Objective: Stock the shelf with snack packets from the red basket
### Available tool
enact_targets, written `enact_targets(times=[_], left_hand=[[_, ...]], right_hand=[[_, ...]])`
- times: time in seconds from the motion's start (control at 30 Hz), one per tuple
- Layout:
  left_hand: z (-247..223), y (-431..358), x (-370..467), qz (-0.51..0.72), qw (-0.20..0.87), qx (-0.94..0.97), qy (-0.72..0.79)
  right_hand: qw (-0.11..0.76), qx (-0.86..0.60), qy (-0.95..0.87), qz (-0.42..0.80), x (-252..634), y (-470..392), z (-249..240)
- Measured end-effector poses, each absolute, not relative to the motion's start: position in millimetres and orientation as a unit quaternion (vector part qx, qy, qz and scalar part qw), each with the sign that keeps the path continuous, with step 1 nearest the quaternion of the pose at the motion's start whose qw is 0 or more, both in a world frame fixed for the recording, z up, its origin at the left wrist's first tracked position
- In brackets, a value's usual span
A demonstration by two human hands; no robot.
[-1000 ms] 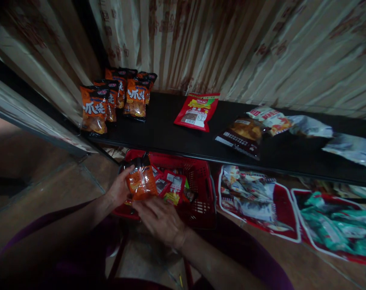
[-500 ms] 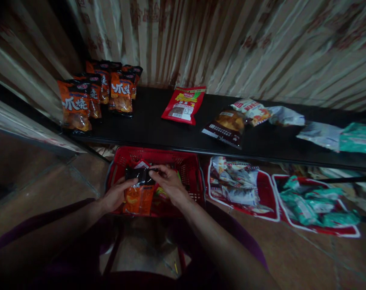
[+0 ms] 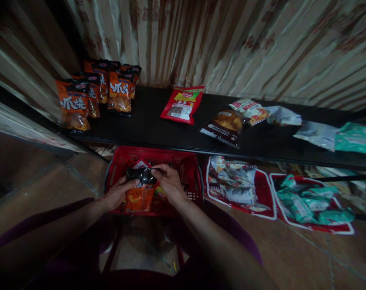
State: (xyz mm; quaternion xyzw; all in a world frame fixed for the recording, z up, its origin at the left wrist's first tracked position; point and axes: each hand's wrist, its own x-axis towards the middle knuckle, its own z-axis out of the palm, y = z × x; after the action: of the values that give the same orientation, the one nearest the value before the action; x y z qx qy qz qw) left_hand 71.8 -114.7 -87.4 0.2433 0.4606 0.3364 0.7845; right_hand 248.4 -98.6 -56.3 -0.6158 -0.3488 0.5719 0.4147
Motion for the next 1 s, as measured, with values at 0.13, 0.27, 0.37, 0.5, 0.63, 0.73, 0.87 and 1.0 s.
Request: enact_targets(times=[0.13,0.27,0.37,0.5,0.63,0.73,0.87,1.0], left_hand=[[-83.9,-113.8,73.7,0.341,0.786,0.229,0.462],[-79.5,-113.7,74.8,0.345,0.792,0.211,0.458],[-75.3,-113.5,74.6,0.346,0.801,0.194,0.448],[-71.0,-113.1,73.3,0.329,0.819,0.178,0.434],[-71.7,-112.6,71.7,0.322,0.831,0.177,0.417],[-74.6,-112.4,70.3,0.314,0.848,0.178,0.389],[-79.4,-114.6,67.4,0.296,0.867,0.194,0.351],[-83.9,-119.9,64.0,0.272,0.874,0.223,0.335]], right_hand=[[0.437,-0.606,-0.383,0.542,247.1,-99.2,-59.1],[0.455,-0.598,-0.392,0.531,245.5,-99.4,-60.5],[0.456,-0.603,-0.384,0.531,244.5,-99.5,-60.8],[0.464,-0.604,-0.379,0.525,244.1,-98.1,-60.5],[0.473,-0.61,-0.361,0.523,243.8,-95.4,-60.4],[0.48,-0.613,-0.348,0.522,244.1,-93.6,-60.3],[0.479,-0.618,-0.344,0.52,246.8,-91.5,-59.0],[0.473,-0.629,-0.349,0.509,250.7,-89.2,-59.6]])
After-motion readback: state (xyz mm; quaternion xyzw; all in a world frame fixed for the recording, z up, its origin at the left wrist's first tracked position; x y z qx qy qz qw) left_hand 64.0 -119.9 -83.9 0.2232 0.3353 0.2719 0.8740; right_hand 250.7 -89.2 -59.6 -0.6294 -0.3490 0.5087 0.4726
